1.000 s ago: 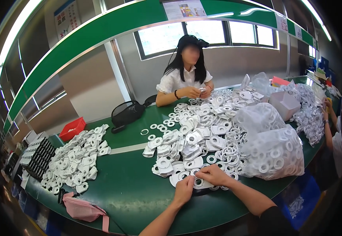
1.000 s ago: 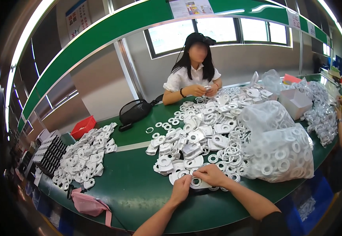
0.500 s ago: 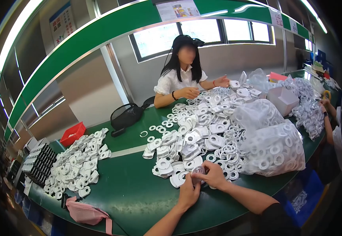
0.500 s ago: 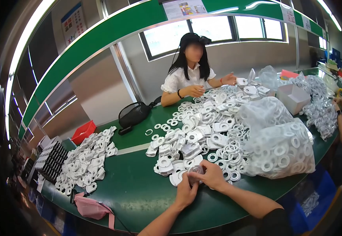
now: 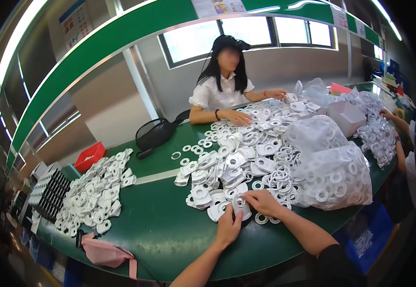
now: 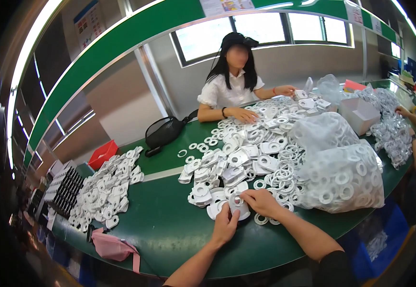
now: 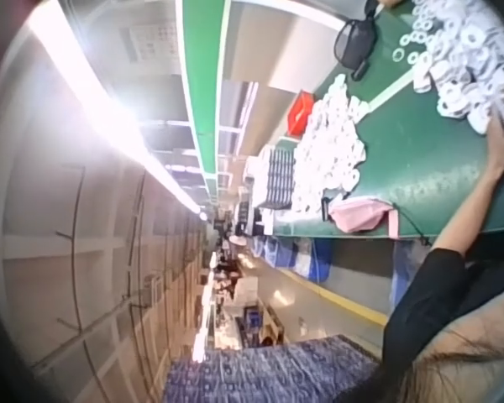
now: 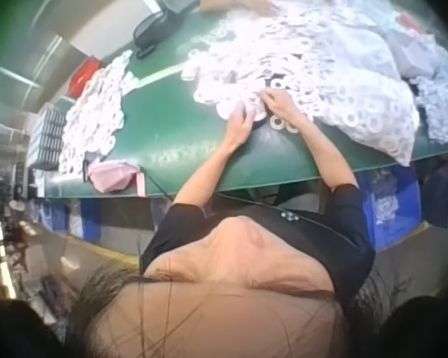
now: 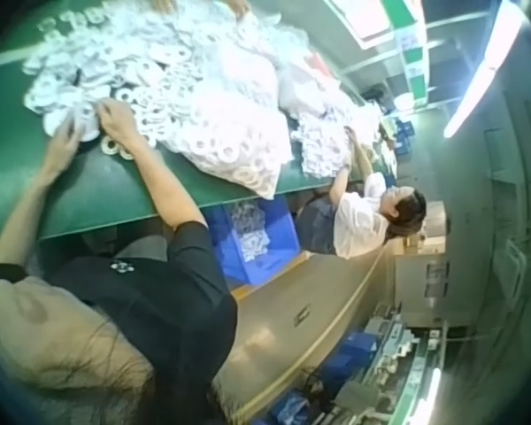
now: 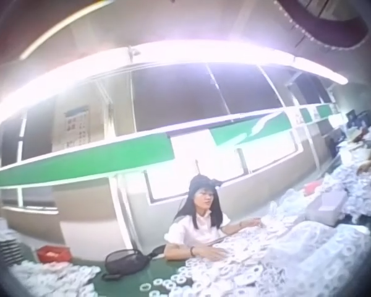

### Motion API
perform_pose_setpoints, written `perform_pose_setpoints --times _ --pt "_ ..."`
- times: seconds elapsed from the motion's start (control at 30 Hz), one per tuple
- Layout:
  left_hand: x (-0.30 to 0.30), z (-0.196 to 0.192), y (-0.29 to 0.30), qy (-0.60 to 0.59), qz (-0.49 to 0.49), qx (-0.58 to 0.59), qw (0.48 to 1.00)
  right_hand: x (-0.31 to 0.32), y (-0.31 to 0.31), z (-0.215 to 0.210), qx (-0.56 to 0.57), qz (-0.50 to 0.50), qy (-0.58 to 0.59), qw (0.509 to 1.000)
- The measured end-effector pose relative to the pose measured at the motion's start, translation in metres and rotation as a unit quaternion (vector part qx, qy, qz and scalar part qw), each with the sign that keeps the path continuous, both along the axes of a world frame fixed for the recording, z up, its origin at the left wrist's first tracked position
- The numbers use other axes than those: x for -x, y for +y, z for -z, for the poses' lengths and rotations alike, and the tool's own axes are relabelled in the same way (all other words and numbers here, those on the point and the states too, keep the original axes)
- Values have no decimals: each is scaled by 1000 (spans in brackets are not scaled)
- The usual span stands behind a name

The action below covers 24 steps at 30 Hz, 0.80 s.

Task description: Inspecting and assembling small white circular components for lighting fixtures at a factory workbench.

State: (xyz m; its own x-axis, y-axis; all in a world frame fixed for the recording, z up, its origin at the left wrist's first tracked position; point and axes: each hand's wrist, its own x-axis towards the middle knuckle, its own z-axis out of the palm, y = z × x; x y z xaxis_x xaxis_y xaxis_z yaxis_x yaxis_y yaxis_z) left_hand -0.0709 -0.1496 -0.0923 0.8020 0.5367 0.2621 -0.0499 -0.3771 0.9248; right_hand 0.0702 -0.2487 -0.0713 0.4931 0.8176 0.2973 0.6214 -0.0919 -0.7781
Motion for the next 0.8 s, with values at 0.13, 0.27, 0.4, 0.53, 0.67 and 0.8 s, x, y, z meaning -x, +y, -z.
perform_pose_setpoints --times 0.13,0.27,0.4,0.53,0.67,0.8 --pt "5 -18 15 11 -37 59 998 -2 0 7 -44 7 -172 984" --pt "27 -40 75 -75 -120 378 915 9 -7 -11 -75 23 -179 981" --pt "68 -45 171 -102 -223 435 867 4 -5 -4 -45 -13 -229 972" --pt "130 -81 267 -304 -288 276 865 12 -4 -10 -79 -17 -258 963" --pt "108 -106 231 -255 -344 249 869 -1 -3 -6 -66 6 -248 967" --pt "49 -69 137 -135 -136 -3 981 -13 -8 -1 -45 13 -249 967"
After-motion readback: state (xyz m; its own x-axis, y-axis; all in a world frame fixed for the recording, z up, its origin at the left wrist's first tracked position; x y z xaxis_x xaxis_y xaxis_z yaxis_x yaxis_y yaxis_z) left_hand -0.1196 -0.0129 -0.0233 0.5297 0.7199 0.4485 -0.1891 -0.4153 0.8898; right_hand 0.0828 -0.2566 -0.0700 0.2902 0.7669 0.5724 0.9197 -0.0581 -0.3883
